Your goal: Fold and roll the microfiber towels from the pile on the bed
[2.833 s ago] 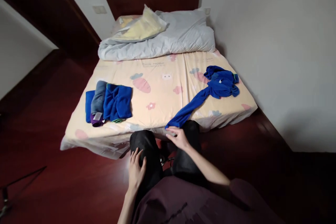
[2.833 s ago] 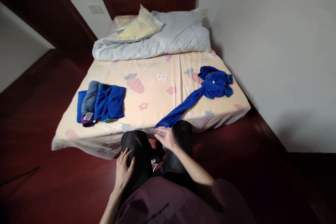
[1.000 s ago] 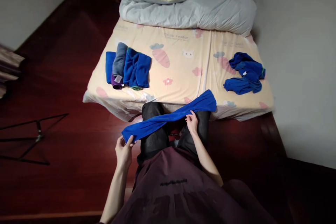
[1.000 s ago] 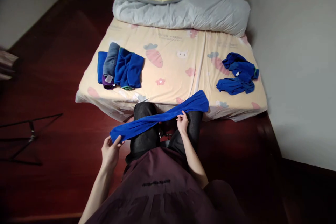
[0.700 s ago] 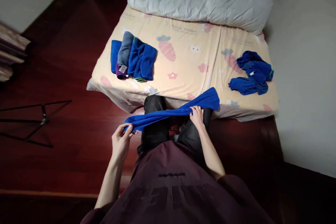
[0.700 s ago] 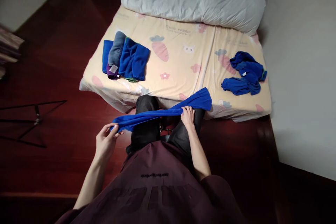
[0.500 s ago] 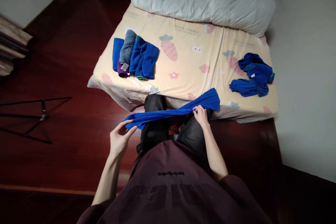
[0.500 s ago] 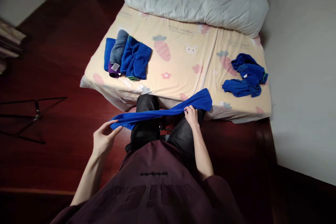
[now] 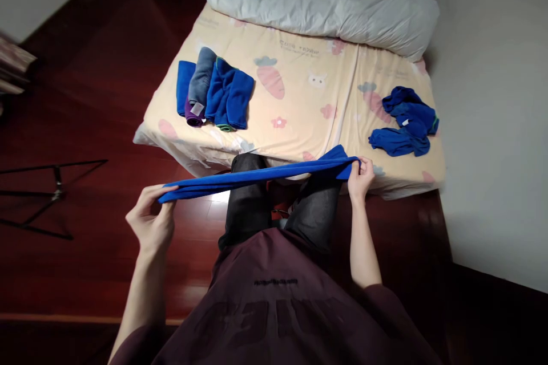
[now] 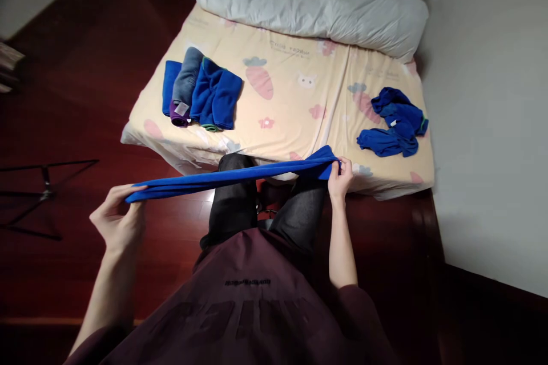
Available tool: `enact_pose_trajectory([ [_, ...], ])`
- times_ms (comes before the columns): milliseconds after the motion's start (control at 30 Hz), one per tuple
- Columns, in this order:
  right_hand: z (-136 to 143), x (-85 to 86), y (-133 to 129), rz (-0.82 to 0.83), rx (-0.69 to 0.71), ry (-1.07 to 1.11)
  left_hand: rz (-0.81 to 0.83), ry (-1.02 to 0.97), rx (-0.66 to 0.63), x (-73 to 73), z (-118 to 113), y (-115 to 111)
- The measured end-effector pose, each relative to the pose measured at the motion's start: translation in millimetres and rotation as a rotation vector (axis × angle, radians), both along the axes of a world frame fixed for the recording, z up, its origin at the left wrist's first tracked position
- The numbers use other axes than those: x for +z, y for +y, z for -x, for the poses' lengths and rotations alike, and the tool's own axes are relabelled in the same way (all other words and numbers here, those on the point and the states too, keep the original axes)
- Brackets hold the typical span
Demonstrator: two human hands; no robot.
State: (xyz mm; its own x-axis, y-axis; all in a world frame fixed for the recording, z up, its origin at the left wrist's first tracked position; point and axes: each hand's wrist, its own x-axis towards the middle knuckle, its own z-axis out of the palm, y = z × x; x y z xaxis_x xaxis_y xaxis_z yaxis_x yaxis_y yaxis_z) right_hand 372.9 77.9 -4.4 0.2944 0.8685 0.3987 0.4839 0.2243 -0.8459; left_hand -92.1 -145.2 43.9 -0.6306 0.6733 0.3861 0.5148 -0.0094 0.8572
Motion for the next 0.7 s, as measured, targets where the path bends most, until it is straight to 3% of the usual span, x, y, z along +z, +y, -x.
enact_pose_trajectory([
  [167, 1, 55.0, -23, -0.015, 0.139, -0.002, 0.118, 0.059, 0.002, -3.5, 20, -11],
  [300, 17, 101.5, -60, 0.041, 0.488, -0.161, 0.196, 0.226, -0.060, 12.5, 5, -14],
  [367, 33, 117.3, -77, 0.029, 0.706, -0.269, 0.157, 0.172, -0.226, 29.2, -25, -6],
  [433, 50, 126.4, -91, -0.020, 0.883, -0.348, 0.162, 0.056, -0.474, 46.1, -69, 7],
  [567, 70, 134.5, -107, -0.148, 1.072, -0.422, 0.268, -0.038, -1.099, 66.9, -154, 41],
  [633, 69, 138.9, -111, -0.185, 1.091, -0.429, 0.293, -0.037, -1.235, 70.6, -175, 56],
  [700, 63, 144.2, -113, -0.196, 1.065, -0.434, 0.287, 0.011, -1.289, 72.3, -180, 68],
])
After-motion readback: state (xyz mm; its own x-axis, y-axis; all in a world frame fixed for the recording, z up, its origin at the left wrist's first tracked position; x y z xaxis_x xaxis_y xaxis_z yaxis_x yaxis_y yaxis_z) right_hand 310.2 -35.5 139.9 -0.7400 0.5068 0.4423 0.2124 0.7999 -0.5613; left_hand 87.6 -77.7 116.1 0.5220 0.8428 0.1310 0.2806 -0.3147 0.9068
